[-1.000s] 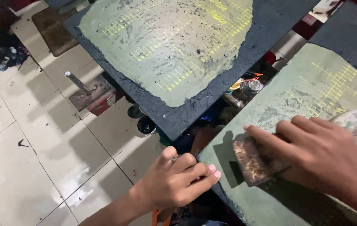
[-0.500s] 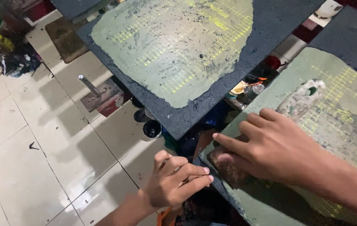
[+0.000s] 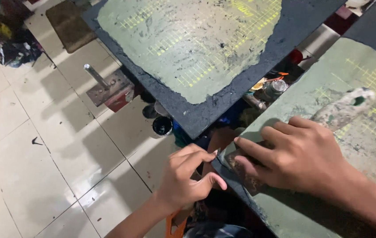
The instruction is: Applying and spreading ink or adhesive onto a screen printing frame using a hand scraper.
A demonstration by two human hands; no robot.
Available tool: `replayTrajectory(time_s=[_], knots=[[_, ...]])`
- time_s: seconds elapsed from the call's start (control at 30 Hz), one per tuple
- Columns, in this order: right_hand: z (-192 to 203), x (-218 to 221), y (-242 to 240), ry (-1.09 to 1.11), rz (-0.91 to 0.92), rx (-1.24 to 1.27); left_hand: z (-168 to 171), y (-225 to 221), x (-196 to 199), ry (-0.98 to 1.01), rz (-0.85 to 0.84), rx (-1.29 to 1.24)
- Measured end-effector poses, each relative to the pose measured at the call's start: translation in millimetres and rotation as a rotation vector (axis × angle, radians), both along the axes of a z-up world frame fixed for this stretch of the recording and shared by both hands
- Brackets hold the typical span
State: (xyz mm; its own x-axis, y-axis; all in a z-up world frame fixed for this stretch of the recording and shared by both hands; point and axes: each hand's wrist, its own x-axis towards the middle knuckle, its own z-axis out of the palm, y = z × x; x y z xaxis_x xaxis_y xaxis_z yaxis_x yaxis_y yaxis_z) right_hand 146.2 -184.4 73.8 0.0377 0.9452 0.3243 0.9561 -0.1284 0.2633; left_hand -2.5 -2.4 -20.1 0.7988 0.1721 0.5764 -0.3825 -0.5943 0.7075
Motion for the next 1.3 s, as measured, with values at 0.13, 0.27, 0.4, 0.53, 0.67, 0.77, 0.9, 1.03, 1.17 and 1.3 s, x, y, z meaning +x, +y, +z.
replayTrajectory(time_s=[0.13,0.27,0.4,0.53,0.67,0.77,0.9,1.03,1.17,1.3], knots=[[8.9,-10.6,5.9,-0.114,-0.014,0.029,-2.7,3.8,1.9,-0.002,-0.015,-0.007],[15.7,-23.9,10.4,-0.245,-0.032,0.032,8.2,9.1,5.1,0.021,-0.071,0.005],[26.1,-42.2,25.5,-0.358,0.103,0.097,16.3,14.9,-1.0,0.19,-0.123,0.036],[22.7,-30.4,16.4,-0.351,0.045,0.071,62.5,8.3,-14.7,0.558,0.004,0.324],[31.2,-15.3,-1.0,-0.34,-0.136,-0.057,97.6,-0.5,-8.4,0.3,-0.101,0.272],[40.7,-16.1,-5.6,-0.373,-0.193,-0.114,103.2,-6.3,17.2,0.278,-0.23,0.206],[41.9,-11.8,-16.0,-0.356,-0.224,-0.164,111.3,-9.7,51.7,0.642,-0.435,0.006],[35.8,-5.6,-23.4,-0.295,-0.237,-0.157,100.1,-9.2,70.9,0.794,-0.545,-0.131],[35.4,26.2,-51.4,-0.379,-0.313,0.293,98.1,2.2,85.8,0.8,-0.637,-0.142],[52.1,22.0,-43.4,0.378,-0.339,0.584,88.6,6.6,87.2,0.801,-0.674,-0.007]])
